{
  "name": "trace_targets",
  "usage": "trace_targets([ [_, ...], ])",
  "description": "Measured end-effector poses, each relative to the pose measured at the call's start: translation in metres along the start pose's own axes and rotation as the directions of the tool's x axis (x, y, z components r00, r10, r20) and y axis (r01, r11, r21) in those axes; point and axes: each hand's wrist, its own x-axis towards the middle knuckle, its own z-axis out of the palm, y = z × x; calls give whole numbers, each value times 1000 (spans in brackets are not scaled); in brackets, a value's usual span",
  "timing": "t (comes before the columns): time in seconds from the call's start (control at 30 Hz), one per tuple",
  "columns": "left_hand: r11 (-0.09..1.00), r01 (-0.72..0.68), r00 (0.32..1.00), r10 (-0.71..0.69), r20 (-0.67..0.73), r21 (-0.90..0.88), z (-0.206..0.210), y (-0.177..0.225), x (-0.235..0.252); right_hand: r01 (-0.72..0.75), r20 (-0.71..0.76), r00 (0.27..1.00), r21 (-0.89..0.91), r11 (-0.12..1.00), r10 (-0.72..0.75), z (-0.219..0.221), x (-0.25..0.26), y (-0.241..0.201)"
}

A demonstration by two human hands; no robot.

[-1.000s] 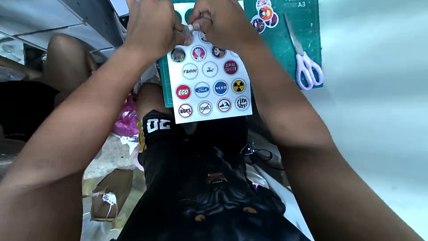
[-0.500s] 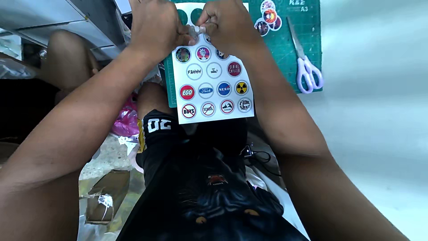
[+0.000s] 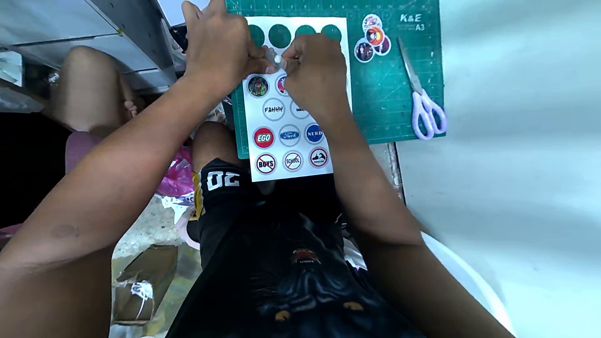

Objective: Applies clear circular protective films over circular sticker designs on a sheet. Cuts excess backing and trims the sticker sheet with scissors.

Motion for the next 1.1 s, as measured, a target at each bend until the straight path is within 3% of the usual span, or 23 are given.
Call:
trace_targets([
  [0.3, 999, -11, 1000, 11, 10, 48, 0, 1, 2, -115, -57, 992, 27, 993, 116, 8, -17, -18],
  [0.5, 998, -51, 999, 50, 9, 48, 3, -2, 2, -99, -21, 995, 51, 994, 100, 7, -19, -19],
  [0.57, 997, -71, 997, 71, -2, 36, 4, -5, 3, -22, 102, 995, 64, 998, 15, -5, -7, -9],
  [0.67, 994, -93, 996, 92, 16, 48, 4, -6, 4, 161, 290, 936, 149, 976, -198, -23, 22, 17],
  [0.8, 994, -91, 996, 91, 5, 53, 5, -7, 4, 392, 334, 834, 199, 898, -438, -28, 61, 25],
  [0.97, 999, -37, 997, 36, -64, -4, 4, -1, -1, 408, 402, 765, 301, 862, -502, -29, 82, 16],
  [1.1, 999, 40, 985, -46, -166, -36, 7, 4, -5, 490, 418, 732, 226, 842, -538, -28, 88, 14],
])
